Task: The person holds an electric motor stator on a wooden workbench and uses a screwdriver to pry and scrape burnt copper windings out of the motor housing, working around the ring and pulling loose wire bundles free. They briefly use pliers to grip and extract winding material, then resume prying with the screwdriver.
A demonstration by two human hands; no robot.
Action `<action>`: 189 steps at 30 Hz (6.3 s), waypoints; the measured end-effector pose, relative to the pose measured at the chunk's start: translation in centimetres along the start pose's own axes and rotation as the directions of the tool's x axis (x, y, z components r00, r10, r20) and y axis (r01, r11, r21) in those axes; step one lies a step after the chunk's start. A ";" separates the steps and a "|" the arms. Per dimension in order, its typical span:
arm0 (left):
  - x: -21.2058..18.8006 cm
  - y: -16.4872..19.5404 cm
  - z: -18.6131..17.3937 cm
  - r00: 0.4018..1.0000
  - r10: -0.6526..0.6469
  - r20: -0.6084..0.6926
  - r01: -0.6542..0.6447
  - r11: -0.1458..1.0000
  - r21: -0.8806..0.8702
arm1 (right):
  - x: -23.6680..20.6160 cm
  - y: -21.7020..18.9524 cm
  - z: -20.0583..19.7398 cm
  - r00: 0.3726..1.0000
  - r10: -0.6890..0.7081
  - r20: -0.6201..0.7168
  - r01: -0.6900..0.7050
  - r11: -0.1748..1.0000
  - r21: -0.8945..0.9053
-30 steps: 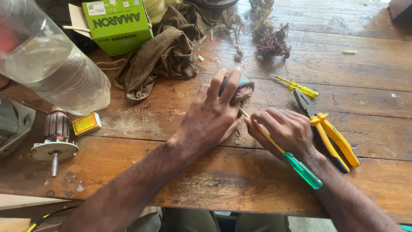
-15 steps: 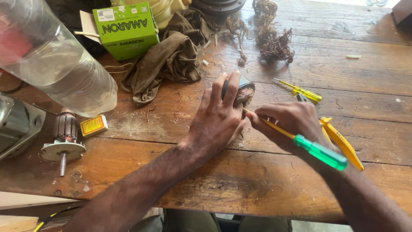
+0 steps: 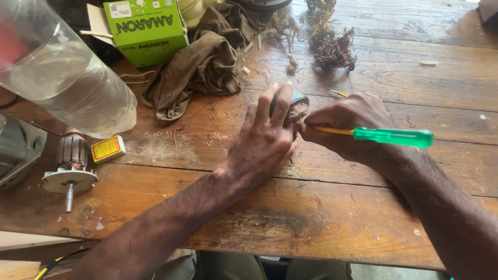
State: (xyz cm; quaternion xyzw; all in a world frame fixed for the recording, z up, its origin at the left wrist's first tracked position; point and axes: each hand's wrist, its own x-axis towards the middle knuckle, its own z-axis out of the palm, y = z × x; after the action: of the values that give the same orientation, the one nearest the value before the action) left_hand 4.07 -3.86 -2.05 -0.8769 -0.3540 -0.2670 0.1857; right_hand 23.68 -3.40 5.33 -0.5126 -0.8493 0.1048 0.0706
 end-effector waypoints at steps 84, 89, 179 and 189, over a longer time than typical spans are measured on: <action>-0.5 -0.3 -0.5 0.997 0.040 0.062 -0.035 0.996 -0.078 | -11.7 -1.9 -1.3 0.864 0.503 -0.011 -0.421 0.733 0.535; -0.3 -0.5 -1.0 0.997 0.065 -0.045 -0.069 0.994 -0.086 | -15.6 -8.0 -1.2 0.926 0.078 -0.370 -0.096 0.995 -0.031; 0.3 -3.3 0.5 0.979 0.198 -0.041 -0.199 0.980 -0.030 | -8.4 -5.0 4.0 0.720 0.455 0.524 -0.646 0.164 0.745; 0.3 -3.4 -0.1 0.981 0.192 -0.002 -0.191 0.980 -0.051 | -9.1 -4.5 4.8 0.901 0.425 0.086 -0.433 0.874 0.221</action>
State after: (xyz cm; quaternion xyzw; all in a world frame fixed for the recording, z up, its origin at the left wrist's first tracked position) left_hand 1.82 -1.46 -1.28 -0.9117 -0.2613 -0.2556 0.1875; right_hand 22.96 -13.95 1.70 -0.6740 -0.6973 0.2262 0.0908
